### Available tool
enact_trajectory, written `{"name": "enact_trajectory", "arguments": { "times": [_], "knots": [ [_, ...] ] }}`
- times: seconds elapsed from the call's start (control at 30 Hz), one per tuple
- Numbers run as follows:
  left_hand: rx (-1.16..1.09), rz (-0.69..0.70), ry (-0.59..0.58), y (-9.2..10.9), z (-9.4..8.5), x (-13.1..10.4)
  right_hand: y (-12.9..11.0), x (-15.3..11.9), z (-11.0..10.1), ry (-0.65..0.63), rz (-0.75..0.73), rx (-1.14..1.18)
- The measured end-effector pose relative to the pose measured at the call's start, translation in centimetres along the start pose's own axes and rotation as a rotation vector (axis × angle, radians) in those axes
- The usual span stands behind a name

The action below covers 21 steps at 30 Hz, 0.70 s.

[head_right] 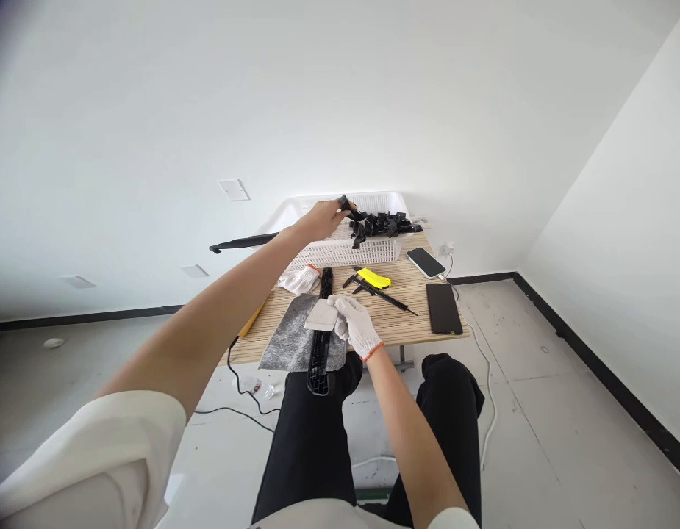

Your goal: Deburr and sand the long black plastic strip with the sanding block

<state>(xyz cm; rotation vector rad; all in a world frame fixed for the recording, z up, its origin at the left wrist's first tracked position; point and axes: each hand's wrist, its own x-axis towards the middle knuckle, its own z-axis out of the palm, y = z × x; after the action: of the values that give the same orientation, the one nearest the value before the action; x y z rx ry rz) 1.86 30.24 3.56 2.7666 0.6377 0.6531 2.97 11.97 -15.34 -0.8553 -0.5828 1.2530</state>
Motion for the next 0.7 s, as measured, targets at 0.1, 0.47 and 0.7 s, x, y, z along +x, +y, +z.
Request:
{"name": "enact_trajectory", "arguments": {
  "times": [0.1,0.47,0.7],
  "knots": [
    [-0.016,0.032,-0.061,-0.6,0.8,0.2,0.0,0.0,-0.1,-0.003,0.006,0.001],
    [-0.172,-0.062,-0.241,-1.1,1.5,-0.3,0.2,0.3,-0.1,0.001,-0.004,-0.007],
    [-0.211,-0.056,-0.133,-0.7,0.0,-4.7,0.3,0.2,-0.3,0.035,-0.023,-0.047]
  ]
}}
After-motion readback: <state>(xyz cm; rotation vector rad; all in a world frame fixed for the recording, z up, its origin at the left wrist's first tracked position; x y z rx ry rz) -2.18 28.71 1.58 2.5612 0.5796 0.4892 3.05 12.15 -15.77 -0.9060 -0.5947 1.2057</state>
